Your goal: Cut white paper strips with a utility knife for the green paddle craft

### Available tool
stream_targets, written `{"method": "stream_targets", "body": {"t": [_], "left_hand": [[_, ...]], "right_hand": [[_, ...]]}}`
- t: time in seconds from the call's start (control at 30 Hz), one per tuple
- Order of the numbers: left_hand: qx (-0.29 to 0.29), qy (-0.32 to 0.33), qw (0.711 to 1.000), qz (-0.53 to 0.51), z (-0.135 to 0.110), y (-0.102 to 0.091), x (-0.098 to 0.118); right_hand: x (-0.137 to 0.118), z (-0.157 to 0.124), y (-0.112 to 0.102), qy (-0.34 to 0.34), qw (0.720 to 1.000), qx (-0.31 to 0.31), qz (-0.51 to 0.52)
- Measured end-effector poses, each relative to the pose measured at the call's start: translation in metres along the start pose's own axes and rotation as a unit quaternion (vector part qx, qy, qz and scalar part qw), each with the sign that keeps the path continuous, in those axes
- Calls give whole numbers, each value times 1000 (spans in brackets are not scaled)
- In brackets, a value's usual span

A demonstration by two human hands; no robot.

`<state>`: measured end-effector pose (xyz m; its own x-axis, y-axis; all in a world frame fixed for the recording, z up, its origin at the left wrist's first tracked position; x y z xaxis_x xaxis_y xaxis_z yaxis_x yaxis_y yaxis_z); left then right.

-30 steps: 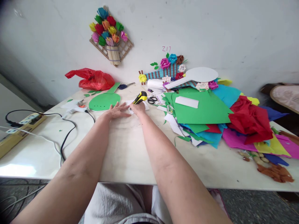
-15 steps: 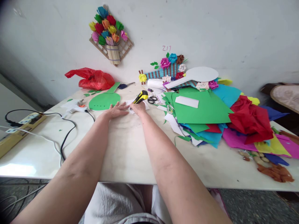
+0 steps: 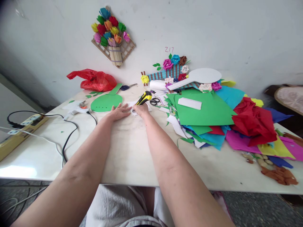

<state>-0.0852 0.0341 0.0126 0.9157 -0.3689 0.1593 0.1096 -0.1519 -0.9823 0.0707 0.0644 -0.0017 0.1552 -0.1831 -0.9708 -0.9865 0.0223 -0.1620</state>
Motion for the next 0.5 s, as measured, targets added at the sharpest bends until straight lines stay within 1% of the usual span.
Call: {"method": "stream_targets", "body": {"t": [0.17, 0.5], "left_hand": [[13, -1, 1000, -3, 1, 1, -1], [10, 2, 1000, 1, 1, 2, -2]], "right_hand": [[-1, -2, -1, 3, 1000, -11, 23], [-1, 1, 0, 12, 998, -45, 49]]}}
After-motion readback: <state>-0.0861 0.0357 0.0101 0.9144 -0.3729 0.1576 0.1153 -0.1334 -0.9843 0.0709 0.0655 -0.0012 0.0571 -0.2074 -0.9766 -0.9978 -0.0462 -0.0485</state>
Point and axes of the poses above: each hand's wrist, its own z-axis towards the middle knuckle, its own y-axis out of the palm, x = y × z, the point moved 3 cm from there along z, towards the middle knuckle, and after that the axes turned 15 degrees about y, right-handed, at the moved point
